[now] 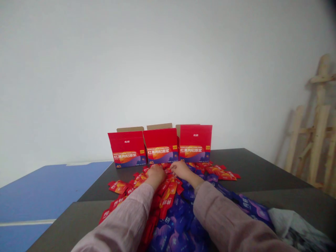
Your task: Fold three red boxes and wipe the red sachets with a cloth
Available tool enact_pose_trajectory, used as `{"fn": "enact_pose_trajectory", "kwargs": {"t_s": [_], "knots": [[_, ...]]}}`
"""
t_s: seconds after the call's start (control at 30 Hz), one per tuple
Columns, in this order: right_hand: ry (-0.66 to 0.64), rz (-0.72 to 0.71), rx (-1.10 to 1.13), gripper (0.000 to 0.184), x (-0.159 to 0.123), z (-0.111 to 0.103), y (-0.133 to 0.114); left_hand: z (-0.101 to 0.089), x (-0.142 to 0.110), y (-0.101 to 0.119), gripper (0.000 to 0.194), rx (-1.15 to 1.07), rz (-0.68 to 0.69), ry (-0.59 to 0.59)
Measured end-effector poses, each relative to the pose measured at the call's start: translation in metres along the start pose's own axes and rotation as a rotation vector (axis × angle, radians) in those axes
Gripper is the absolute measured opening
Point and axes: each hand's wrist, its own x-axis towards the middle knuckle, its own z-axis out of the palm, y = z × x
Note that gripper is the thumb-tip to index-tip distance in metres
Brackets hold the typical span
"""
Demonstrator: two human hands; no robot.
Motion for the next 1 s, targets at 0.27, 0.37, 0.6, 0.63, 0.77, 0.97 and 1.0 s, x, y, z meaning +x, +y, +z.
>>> {"fn": "enact_pose_trajectory", "kwargs": {"t_s": [0.27, 0.37, 0.6, 0.63, 0.77, 0.97, 1.0], "knots": [[0.099, 0.118, -0.213, 0.038, 0.006, 0.000, 0.029, 0.018, 0.009, -0.008, 0.058, -0.027, 0.123, 0.116], [0.053, 0.149, -0.239, 0.042, 0.010, 0.007, 0.033, 0.025, 0.018, -0.010, 0.064, -0.054, 0.112, 0.070], [-0.032, 0.189, -0.259, 0.068, 0.018, 0.016, 0.037, 0.031, 0.034, -0.009, 0.067, -0.119, 0.090, -0.038], [-0.039, 0.192, -0.260, 0.071, 0.018, 0.017, 0.038, 0.032, 0.035, -0.008, 0.067, -0.132, 0.086, -0.059], [-0.077, 0.228, -0.261, 0.085, 0.021, 0.019, 0.039, 0.035, 0.038, -0.007, 0.070, -0.168, 0.078, -0.128], [-0.163, 0.278, -0.228, 0.089, 0.024, 0.021, 0.041, 0.035, 0.036, -0.009, 0.067, -0.158, 0.129, -0.192], [-0.168, 0.276, -0.229, 0.090, 0.023, 0.021, 0.041, 0.035, 0.035, -0.009, 0.067, -0.155, 0.141, -0.200]]}}
